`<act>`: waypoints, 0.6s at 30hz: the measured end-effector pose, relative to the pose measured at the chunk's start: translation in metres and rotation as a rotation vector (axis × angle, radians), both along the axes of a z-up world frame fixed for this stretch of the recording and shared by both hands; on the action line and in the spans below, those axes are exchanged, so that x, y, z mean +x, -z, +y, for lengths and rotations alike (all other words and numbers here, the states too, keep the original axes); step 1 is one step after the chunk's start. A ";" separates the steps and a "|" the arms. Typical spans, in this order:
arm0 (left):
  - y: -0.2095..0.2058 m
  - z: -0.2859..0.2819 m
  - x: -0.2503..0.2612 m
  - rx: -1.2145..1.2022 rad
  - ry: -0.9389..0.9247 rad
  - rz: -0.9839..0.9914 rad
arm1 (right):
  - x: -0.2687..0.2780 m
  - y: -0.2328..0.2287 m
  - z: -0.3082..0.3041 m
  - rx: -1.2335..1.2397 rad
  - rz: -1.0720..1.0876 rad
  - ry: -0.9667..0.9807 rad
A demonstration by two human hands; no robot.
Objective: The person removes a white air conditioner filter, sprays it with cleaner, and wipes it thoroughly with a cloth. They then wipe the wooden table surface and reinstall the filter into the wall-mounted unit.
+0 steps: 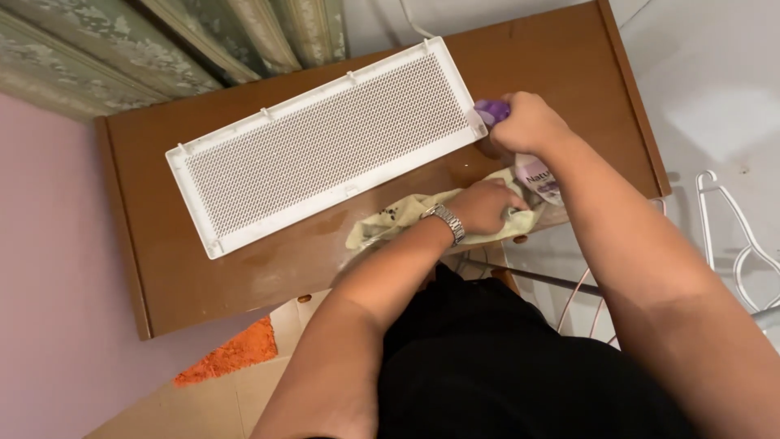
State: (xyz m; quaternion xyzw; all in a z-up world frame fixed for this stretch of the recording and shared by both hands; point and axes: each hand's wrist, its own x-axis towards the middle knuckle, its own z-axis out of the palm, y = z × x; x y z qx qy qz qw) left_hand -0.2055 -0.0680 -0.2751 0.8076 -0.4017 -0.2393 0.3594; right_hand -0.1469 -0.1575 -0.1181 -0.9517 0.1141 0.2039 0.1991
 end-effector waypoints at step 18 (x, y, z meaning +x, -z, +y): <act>-0.012 0.048 -0.001 -0.150 -0.273 -0.194 | 0.033 0.025 -0.055 0.406 -0.250 0.134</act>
